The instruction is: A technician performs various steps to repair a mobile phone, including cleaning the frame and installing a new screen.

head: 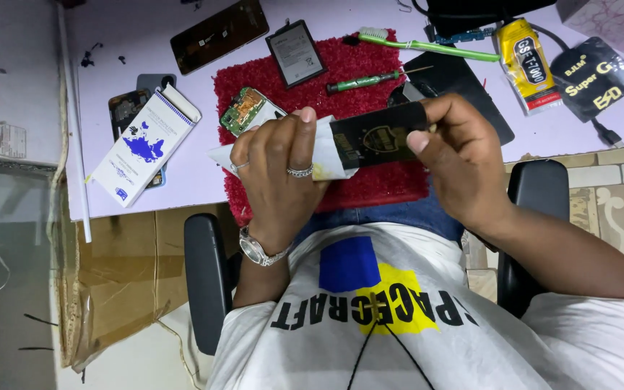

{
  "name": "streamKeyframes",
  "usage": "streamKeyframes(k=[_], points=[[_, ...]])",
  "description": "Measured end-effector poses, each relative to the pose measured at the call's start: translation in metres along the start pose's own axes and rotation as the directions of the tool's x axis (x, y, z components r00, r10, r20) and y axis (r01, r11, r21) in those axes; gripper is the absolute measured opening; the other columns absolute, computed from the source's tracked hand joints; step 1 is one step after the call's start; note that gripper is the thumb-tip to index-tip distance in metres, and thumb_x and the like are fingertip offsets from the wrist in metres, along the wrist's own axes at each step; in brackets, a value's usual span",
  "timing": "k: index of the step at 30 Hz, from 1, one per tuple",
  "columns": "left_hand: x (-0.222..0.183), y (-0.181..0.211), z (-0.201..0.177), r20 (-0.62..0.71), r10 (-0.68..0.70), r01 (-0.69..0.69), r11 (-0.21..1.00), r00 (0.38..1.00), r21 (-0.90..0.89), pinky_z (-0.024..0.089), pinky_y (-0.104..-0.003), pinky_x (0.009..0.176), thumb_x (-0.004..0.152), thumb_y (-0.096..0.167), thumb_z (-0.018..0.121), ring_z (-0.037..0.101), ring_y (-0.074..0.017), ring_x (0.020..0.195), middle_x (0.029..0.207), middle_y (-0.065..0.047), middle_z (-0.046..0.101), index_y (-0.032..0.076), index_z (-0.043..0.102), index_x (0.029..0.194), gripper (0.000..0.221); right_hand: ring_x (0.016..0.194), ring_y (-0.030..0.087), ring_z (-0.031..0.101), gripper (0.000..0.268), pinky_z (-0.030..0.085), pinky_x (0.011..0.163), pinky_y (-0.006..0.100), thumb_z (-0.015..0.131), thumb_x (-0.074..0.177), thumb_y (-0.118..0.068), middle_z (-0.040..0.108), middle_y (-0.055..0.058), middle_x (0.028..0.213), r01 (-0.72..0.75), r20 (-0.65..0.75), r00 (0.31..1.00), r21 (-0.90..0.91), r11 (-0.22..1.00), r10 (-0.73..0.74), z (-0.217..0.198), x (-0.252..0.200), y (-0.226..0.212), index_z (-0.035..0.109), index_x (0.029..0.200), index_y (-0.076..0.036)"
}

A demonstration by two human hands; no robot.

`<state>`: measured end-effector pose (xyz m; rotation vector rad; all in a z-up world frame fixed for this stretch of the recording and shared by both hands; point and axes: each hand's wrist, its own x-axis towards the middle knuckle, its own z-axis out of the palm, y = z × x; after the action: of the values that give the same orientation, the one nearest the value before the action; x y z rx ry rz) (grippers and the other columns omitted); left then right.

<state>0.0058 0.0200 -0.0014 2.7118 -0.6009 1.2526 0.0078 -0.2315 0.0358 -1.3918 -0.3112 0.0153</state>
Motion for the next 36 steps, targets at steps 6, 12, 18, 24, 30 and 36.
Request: streamKeyframes(k=[6,12,18,24,30,36], points=[[0.004,0.004,-0.003,0.044,-0.002,0.002,1.000,0.999,0.002,0.051,-0.049,0.096,0.110,0.040,0.093,0.069,-0.0291,0.120,0.140,-0.007,0.061,0.015,0.035,0.164,0.083,0.107,0.014,0.058,0.042,0.054,0.091,0.025,0.074,0.102,-0.007,0.057,0.006,0.121,-0.008,0.014,1.000,-0.029,1.000,0.008,0.008,0.004,-0.005,0.047,0.134,-0.008],[0.006,-0.015,-0.013,0.177,-0.036,0.028,0.998,0.984,0.047,0.039,-0.056,0.123,0.101,0.027,0.104,0.065,-0.0327,0.139,0.151,-0.008,0.054,0.018,0.026,0.166,0.103,0.093,0.013,0.059,0.022,0.055,0.083,0.025,0.070,0.106,-0.003,0.061,0.001,0.104,0.007,-0.041,0.999,0.118,0.993,-0.002,0.000,0.008,-0.006,0.054,0.119,-0.011],[0.017,-0.065,-0.029,0.204,-0.304,0.269,0.946,0.931,0.183,0.012,-0.072,0.136,0.091,0.029,0.122,0.034,-0.0365,0.165,0.174,-0.006,0.041,0.023,0.020,0.170,0.128,0.123,0.028,0.072,0.032,0.066,0.111,0.041,0.072,0.106,-0.007,0.069,0.013,0.129,0.075,-0.208,0.978,0.262,0.962,-0.019,-0.012,0.017,-0.012,0.052,0.132,-0.006],[0.050,-0.101,-0.064,0.338,-0.802,0.453,0.568,0.492,0.687,-0.013,-0.070,0.130,0.035,0.097,-0.018,-0.003,-0.0414,0.175,0.187,-0.007,-0.003,0.028,0.004,0.182,0.164,0.125,0.027,0.071,0.036,0.066,0.110,0.041,0.073,0.102,-0.006,0.069,0.014,0.131,-0.035,-0.180,0.979,0.300,0.953,0.093,-0.011,0.018,-0.011,0.054,0.132,-0.005],[-0.004,-0.097,-0.050,0.185,-0.724,0.562,0.647,0.664,0.514,-0.010,-0.070,0.126,0.091,0.074,0.103,0.005,-0.0438,0.167,0.185,-0.026,0.026,0.003,0.007,0.172,0.144,0.108,0.022,0.072,0.031,0.066,0.099,0.034,0.075,0.099,-0.003,0.071,0.011,0.115,-0.109,-0.148,0.975,0.321,0.941,0.164,-0.003,0.016,-0.003,0.056,0.123,-0.005],[-0.012,0.001,-0.031,0.157,-0.134,0.164,0.965,0.979,-0.204,0.037,-0.068,0.137,0.104,0.074,0.071,0.039,-0.0361,0.166,0.174,-0.013,0.040,0.028,0.030,0.170,0.090,0.112,0.020,0.071,0.030,0.067,0.096,0.034,0.074,0.101,-0.011,0.070,0.007,0.115,-0.119,-0.083,0.988,0.152,0.981,0.133,0.009,0.012,-0.004,0.055,0.124,-0.008]])
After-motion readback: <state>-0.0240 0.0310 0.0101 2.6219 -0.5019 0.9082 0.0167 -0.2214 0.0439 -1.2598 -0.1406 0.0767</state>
